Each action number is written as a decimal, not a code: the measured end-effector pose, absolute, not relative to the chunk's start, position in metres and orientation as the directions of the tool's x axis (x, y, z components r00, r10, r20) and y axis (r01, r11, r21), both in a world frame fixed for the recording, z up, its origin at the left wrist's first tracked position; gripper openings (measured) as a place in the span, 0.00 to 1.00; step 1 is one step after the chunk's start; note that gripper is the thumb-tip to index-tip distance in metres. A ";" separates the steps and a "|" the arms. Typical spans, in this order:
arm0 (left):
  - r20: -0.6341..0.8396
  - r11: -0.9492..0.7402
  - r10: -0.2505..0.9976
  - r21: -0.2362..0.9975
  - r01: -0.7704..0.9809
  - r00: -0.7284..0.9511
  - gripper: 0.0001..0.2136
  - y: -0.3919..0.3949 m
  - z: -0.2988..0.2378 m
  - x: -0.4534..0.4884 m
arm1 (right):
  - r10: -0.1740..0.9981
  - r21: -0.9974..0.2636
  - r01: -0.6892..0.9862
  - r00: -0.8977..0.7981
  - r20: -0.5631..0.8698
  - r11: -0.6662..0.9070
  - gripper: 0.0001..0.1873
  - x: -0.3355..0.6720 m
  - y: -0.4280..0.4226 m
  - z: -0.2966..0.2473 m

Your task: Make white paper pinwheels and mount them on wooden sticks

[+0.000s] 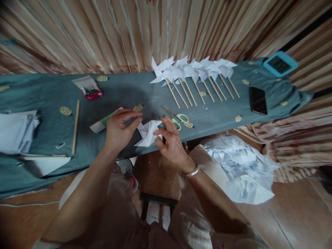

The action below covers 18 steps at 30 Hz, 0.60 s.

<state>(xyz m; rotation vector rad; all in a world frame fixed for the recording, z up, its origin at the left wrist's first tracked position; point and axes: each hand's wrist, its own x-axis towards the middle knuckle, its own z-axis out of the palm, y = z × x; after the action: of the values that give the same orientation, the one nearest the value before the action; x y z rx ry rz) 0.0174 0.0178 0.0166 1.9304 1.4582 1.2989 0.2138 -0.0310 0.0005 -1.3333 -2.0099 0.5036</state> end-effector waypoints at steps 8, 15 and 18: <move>0.436 -0.569 0.812 0.439 0.696 0.388 0.07 -0.020 0.017 0.020 | 0.924 -0.623 0.683 -0.256 0.285 0.381 0.07 0.213 -0.028 -0.002; 0.386 -0.619 0.781 0.377 0.689 0.491 0.08 -0.045 0.009 0.021 | 0.930 -0.586 0.724 -0.249 0.270 0.364 0.07 0.206 -0.029 0.000; 0.396 -0.619 0.781 0.383 0.686 0.484 0.08 -0.046 0.008 0.020 | 0.931 -0.573 0.739 -0.225 0.287 0.355 0.06 0.202 -0.030 0.000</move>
<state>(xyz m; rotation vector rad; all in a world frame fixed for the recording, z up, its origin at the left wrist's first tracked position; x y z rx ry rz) 0.0201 -0.0464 0.0080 2.5533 1.2744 0.8166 0.2025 -0.0295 -0.0002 -1.4457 -2.0321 0.4243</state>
